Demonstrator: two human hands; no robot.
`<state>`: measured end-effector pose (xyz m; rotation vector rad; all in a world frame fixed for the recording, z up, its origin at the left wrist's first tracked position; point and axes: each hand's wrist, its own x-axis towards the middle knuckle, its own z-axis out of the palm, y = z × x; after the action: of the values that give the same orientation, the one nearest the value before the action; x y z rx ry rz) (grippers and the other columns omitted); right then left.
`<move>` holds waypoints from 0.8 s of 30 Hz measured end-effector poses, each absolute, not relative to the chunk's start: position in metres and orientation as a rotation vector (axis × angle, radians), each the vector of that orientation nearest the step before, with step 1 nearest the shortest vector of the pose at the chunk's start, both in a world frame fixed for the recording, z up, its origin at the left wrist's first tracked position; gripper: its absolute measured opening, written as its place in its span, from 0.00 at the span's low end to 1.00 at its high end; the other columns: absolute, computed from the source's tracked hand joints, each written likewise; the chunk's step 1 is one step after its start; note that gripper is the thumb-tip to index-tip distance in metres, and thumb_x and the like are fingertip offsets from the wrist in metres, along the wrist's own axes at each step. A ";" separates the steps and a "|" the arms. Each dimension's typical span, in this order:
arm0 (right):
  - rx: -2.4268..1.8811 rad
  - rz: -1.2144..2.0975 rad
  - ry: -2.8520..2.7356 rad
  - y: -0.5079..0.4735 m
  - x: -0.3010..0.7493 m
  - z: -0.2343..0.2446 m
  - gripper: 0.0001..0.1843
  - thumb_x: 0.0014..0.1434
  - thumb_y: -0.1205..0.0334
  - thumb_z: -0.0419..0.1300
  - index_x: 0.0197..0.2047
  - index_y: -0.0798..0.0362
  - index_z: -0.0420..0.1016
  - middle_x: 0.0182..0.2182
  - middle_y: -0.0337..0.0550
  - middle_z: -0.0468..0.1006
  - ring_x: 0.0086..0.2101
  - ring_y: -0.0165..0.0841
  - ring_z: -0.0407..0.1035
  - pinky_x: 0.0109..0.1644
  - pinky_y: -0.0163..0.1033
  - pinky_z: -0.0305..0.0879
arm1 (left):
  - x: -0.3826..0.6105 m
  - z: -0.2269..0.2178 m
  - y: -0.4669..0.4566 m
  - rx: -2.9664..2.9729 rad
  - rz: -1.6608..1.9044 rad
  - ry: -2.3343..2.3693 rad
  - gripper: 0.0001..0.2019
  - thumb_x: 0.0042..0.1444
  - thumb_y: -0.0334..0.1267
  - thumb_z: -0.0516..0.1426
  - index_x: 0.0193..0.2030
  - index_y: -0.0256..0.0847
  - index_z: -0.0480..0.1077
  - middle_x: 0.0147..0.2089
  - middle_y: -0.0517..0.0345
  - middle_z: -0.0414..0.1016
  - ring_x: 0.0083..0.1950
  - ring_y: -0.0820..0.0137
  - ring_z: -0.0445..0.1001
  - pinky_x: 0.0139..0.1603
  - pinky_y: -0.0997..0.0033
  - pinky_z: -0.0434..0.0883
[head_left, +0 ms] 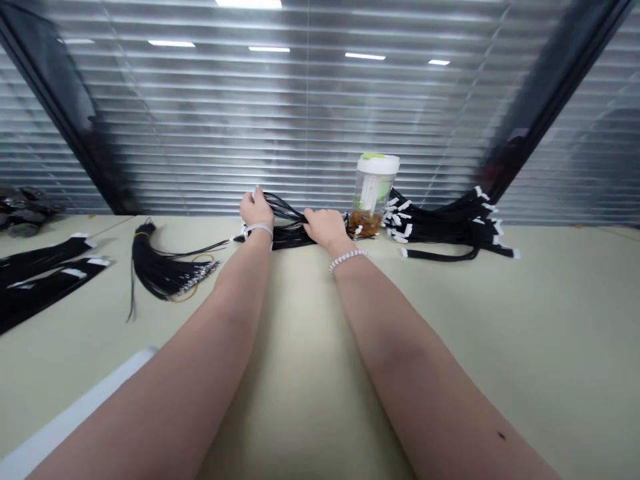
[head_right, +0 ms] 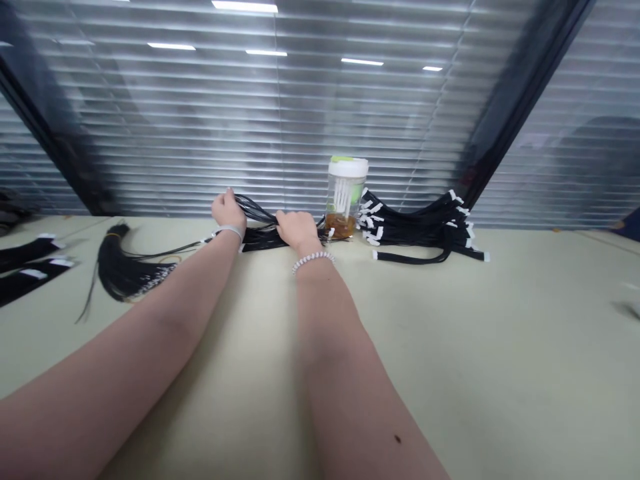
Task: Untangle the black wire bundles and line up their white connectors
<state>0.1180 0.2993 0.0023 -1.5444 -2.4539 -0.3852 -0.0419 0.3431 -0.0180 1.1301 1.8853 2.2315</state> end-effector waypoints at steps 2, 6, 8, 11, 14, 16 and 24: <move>-1.577 -0.355 -2.435 0.304 0.119 0.001 0.17 0.60 0.56 0.48 0.50 0.53 0.65 0.44 0.54 0.73 0.45 0.42 0.68 0.45 0.43 0.61 | -0.041 -0.020 0.345 1.167 2.100 1.931 0.18 0.58 0.44 0.46 0.20 0.41 0.54 0.22 0.60 0.60 0.30 0.70 0.65 0.33 0.72 0.61; -1.636 -0.293 -2.395 0.313 0.123 -0.003 0.17 0.58 0.53 0.48 0.47 0.51 0.68 0.41 0.51 0.74 0.40 0.43 0.70 0.39 0.43 0.65 | -0.038 -0.024 0.349 1.257 1.820 2.044 0.12 0.54 0.44 0.52 0.23 0.41 0.61 0.28 0.50 0.71 0.38 0.59 0.71 0.39 0.65 0.64; -1.642 -0.263 -2.390 0.316 0.124 -0.004 0.18 0.58 0.53 0.47 0.48 0.49 0.68 0.41 0.49 0.74 0.41 0.43 0.70 0.39 0.43 0.65 | -0.036 -0.024 0.349 1.291 1.701 2.112 0.10 0.53 0.44 0.53 0.28 0.40 0.64 0.34 0.44 0.74 0.42 0.54 0.71 0.42 0.61 0.64; -1.651 -0.215 -2.381 0.317 0.125 -0.004 0.19 0.58 0.52 0.47 0.48 0.48 0.68 0.42 0.48 0.74 0.41 0.42 0.70 0.40 0.43 0.65 | -0.033 -0.022 0.347 1.341 1.547 2.199 0.13 0.55 0.46 0.50 0.36 0.38 0.66 0.42 0.37 0.74 0.47 0.51 0.70 0.45 0.59 0.64; -1.661 -0.173 -2.369 0.317 0.125 -0.004 0.19 0.58 0.51 0.48 0.49 0.48 0.68 0.43 0.48 0.74 0.42 0.42 0.69 0.41 0.43 0.65 | -0.031 -0.019 0.344 1.381 1.427 2.263 0.16 0.57 0.46 0.47 0.41 0.36 0.66 0.46 0.36 0.73 0.50 0.51 0.69 0.47 0.59 0.64; -1.663 -0.151 -2.364 0.316 0.125 -0.003 0.19 0.58 0.51 0.49 0.49 0.48 0.68 0.43 0.48 0.74 0.43 0.42 0.69 0.42 0.43 0.64 | -0.031 -0.018 0.343 1.398 1.373 2.296 0.18 0.57 0.47 0.46 0.44 0.35 0.66 0.47 0.35 0.72 0.51 0.52 0.69 0.47 0.59 0.64; -1.655 -0.117 -2.356 0.319 0.125 -0.006 0.19 0.58 0.51 0.49 0.50 0.47 0.68 0.44 0.48 0.73 0.44 0.42 0.68 0.43 0.44 0.63 | -0.031 -0.018 0.343 1.448 1.289 2.349 0.19 0.58 0.47 0.44 0.45 0.35 0.66 0.48 0.37 0.72 0.51 0.53 0.69 0.46 0.61 0.65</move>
<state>0.1249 0.3192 -0.0055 -1.6547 -2.3561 -0.1169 -0.0310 0.3434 -0.0178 1.4477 2.3494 1.2894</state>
